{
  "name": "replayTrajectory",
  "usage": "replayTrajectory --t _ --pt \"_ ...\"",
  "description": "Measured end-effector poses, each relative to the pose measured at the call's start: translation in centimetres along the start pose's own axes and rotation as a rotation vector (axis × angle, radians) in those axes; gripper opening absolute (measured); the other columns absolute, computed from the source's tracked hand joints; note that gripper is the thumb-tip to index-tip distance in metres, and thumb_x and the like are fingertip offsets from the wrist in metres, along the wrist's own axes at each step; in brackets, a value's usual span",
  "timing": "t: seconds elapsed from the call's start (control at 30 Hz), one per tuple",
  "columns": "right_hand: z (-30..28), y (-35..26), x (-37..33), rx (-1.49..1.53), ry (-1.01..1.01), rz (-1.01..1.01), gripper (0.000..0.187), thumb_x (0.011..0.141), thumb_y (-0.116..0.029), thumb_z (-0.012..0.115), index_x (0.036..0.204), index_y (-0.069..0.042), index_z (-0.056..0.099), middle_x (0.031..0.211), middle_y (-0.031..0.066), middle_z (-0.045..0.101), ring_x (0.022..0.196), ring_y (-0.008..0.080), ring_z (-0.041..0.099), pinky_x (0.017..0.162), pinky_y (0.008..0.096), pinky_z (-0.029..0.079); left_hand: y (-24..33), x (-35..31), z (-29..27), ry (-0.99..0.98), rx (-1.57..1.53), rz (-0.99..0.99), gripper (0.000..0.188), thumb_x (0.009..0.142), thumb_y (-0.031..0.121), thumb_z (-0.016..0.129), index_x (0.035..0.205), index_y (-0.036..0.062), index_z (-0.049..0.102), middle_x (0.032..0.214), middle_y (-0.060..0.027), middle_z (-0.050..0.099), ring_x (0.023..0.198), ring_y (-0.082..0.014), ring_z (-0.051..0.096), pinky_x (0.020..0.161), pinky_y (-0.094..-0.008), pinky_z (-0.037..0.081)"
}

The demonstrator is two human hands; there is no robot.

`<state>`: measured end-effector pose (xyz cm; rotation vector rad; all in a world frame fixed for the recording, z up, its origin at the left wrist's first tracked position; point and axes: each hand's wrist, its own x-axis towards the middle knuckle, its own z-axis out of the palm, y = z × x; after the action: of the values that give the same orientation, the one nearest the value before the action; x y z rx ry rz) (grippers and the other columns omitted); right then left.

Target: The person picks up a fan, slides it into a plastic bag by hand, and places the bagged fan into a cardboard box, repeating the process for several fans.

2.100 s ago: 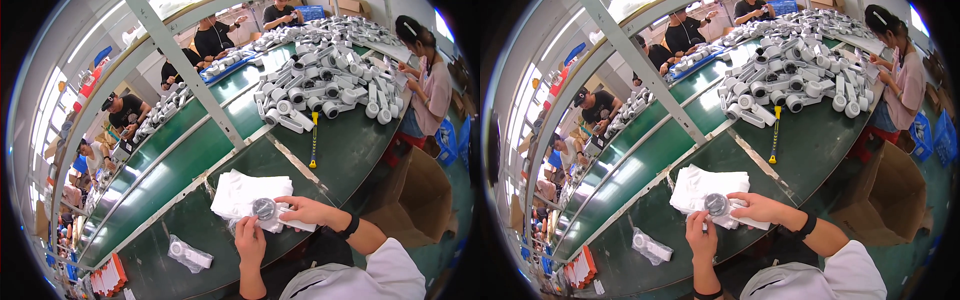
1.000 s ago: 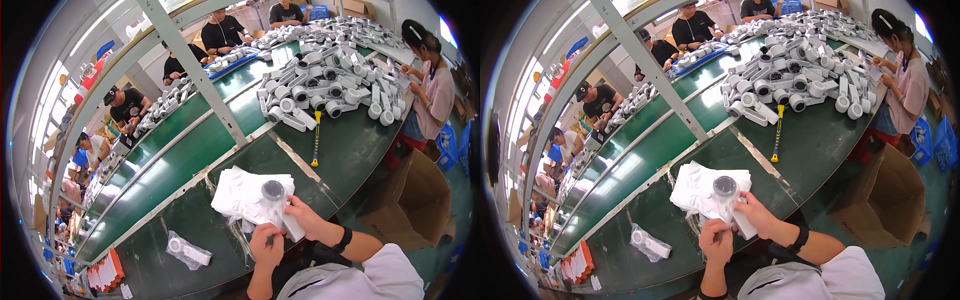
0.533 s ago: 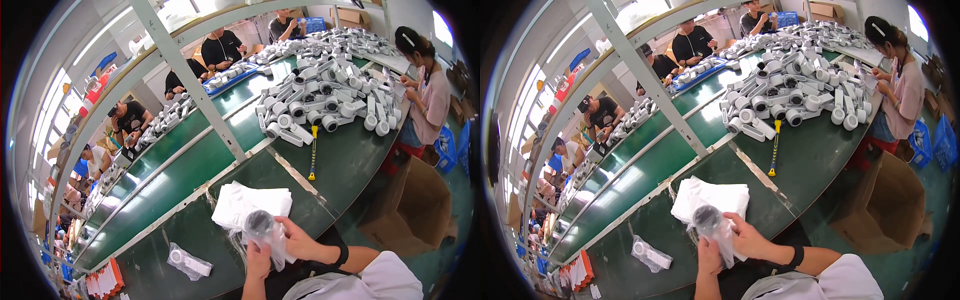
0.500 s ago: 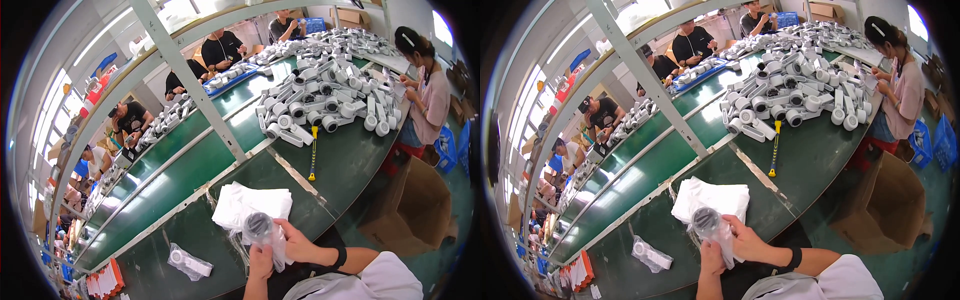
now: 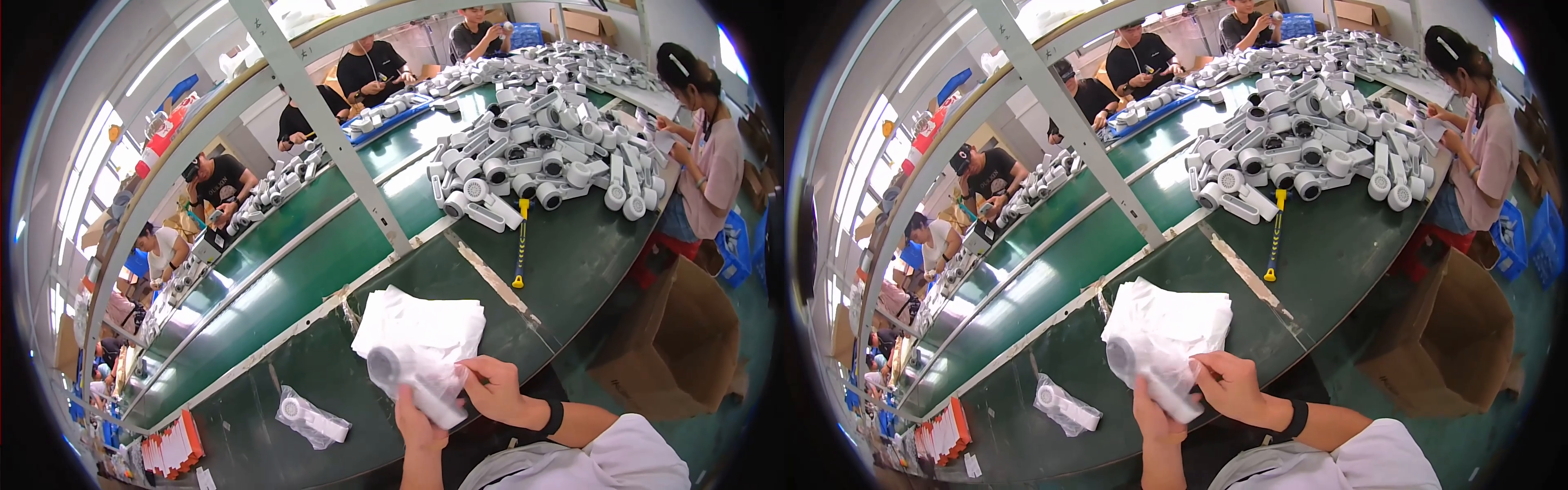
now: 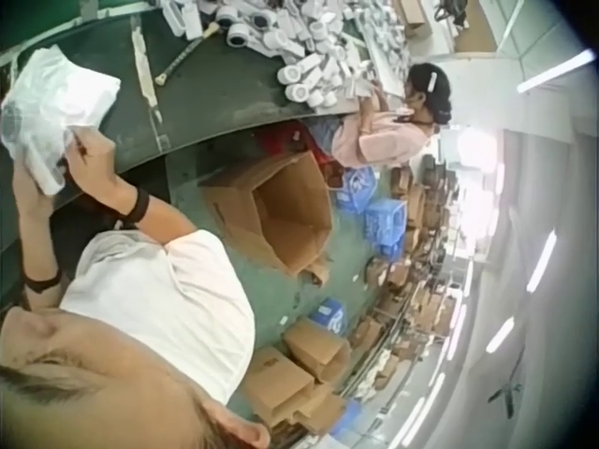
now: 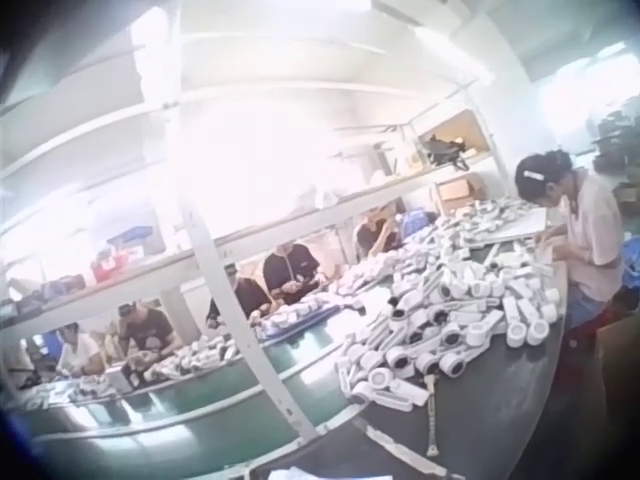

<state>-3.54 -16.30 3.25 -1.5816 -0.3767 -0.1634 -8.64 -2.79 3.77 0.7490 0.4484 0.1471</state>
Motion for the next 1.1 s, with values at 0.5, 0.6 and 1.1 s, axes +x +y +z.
replayTrajectory --t 0.5,0.6,1.1 --pt "-2.5 2.8 -1.5 -0.141 -0.252 -0.28 0.011 0.081 0.002 0.067 0.092 0.001 0.069 0.07 0.0091 0.069 0.057 0.0149 0.067 0.053 0.0251 0.052 6.5 0.3 -9.4 0.311 0.463 0.462 0.049 0.088 0.007 0.061 0.132 0.001 0.042 0.095 -0.0147 0.063 0.055 -0.0201 0.059 0.04 -0.029 0.045" --pt "-2.4 4.9 -1.7 -0.104 -0.282 -0.084 0.011 0.083 -0.002 0.068 0.094 0.001 0.07 0.07 0.0085 0.07 0.06 0.0113 0.066 0.054 0.024 0.051 7.3 0.4 -15.1 0.754 1.23 0.535 0.054 0.083 0.018 0.067 0.127 -0.0031 0.044 0.102 -0.026 0.065 0.083 -0.0393 0.066 0.075 -0.0472 0.05" --pt "-13.7 3.7 0.9 -0.289 0.05 0.034 0.017 0.089 -0.017 0.067 0.098 -0.004 0.072 0.074 0.0057 0.069 0.061 0.008 0.06 0.058 0.0254 0.051 7.9 -0.7 -16.0 1.168 1.888 0.778 0.057 0.074 0.042 0.077 0.109 -0.0027 0.065 0.102 -0.0303 0.06 0.1 -0.0455 0.057 0.09 -0.0513 0.047"
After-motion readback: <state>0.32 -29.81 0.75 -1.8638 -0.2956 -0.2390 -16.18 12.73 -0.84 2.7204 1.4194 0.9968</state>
